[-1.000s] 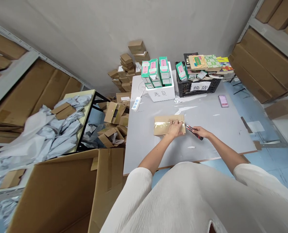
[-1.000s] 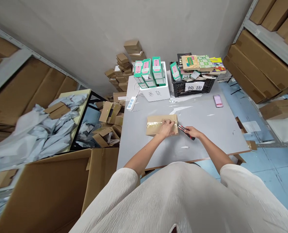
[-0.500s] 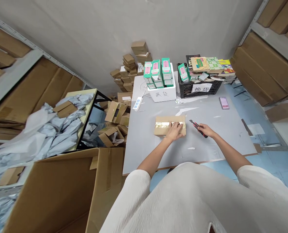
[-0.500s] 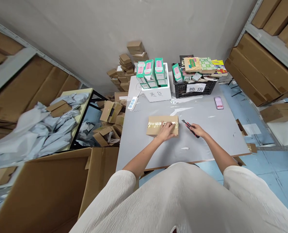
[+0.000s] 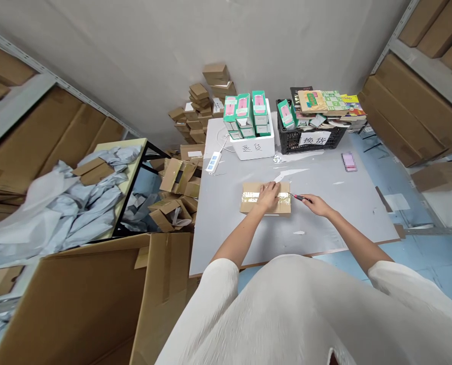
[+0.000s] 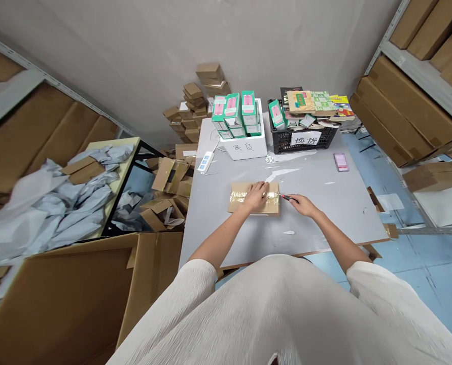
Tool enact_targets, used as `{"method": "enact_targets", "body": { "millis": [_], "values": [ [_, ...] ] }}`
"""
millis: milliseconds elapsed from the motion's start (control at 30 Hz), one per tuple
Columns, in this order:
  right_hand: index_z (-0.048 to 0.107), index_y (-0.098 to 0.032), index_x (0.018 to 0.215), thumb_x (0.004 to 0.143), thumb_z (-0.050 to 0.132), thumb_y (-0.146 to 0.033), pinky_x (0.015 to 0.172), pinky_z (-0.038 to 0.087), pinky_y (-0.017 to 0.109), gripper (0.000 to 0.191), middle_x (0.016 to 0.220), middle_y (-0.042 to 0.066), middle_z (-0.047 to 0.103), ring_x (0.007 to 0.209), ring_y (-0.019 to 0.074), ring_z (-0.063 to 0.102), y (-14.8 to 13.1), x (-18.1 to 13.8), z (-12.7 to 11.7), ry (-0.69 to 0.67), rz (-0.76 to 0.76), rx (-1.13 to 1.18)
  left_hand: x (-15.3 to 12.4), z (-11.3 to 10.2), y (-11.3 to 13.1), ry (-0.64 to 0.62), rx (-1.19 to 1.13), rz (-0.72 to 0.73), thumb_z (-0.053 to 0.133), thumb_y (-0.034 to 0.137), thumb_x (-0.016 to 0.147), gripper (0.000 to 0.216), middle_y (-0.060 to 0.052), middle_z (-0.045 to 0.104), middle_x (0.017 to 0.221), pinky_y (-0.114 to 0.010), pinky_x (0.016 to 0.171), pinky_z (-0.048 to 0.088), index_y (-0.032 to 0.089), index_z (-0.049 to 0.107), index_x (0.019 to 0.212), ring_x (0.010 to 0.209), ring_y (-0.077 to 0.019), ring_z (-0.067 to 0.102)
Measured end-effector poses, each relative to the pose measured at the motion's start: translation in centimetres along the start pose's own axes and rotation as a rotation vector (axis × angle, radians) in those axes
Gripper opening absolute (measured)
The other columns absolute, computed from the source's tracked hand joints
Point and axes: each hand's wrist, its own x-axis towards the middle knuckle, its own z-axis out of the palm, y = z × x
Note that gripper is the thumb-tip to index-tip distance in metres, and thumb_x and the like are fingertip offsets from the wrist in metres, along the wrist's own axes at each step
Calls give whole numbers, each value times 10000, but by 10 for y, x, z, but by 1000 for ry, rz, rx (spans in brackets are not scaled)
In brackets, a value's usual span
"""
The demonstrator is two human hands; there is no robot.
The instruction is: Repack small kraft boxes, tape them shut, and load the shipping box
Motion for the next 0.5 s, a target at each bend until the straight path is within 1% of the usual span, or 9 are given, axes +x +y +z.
{"method": "enact_targets", "body": {
  "millis": [67, 133, 233, 300, 367, 500],
  "values": [
    [735, -304, 1447, 1054, 605, -420, 1058, 531, 420, 430, 1248, 99, 767, 1159, 306, 685, -6, -1, -2, -7, -59, -150, 4, 0, 0, -14, 44, 21, 629, 267, 968, 763, -177, 476, 1677, -548, 1324, 238, 266, 368, 1685, 1597, -345, 385],
    [719, -318, 1487, 1055, 614, -360, 1017, 543, 392, 447, 1226, 98, 754, 1112, 288, 699, -10, -2, -2, -36, -81, -294, 8, 2, 1, -26, 83, 23, 624, 261, 956, 788, -203, 487, 1661, -565, 1321, 236, 233, 355, 1696, 1585, -367, 395],
    [705, -328, 1516, 1065, 611, -316, 939, 549, 337, 460, 1236, 95, 731, 1091, 265, 712, -13, -3, 1, -58, -90, -464, 11, 8, 1, -23, 100, 17, 537, 259, 998, 779, -224, 461, 1692, -593, 1326, 214, 206, 290, 1736, 1602, -383, 378],
    [702, -330, 1520, 1072, 603, -302, 918, 548, 324, 460, 1238, 96, 725, 1089, 259, 714, -12, -5, 3, -48, -93, -515, 9, 13, 0, 0, 89, 18, 469, 273, 1032, 762, -223, 425, 1731, -604, 1335, 188, 194, 246, 1756, 1628, -385, 342],
    [693, -327, 1532, 1083, 585, -298, 913, 552, 325, 463, 1233, 97, 722, 1075, 255, 716, -11, -6, 6, -29, -92, -523, 5, 19, 0, 28, 72, 17, 425, 288, 1051, 743, -217, 404, 1754, -596, 1348, 165, 181, 233, 1761, 1646, -378, 313],
    [660, -315, 1566, 1099, 565, -310, 934, 552, 332, 477, 1276, 109, 708, 1138, 270, 702, -7, -7, 15, 40, -80, -549, -3, 28, 2, 90, 52, 15, 353, 326, 1088, 676, -212, 396, 1762, -544, 1369, 144, 157, 289, 1740, 1656, -346, 306]
  ]
}}
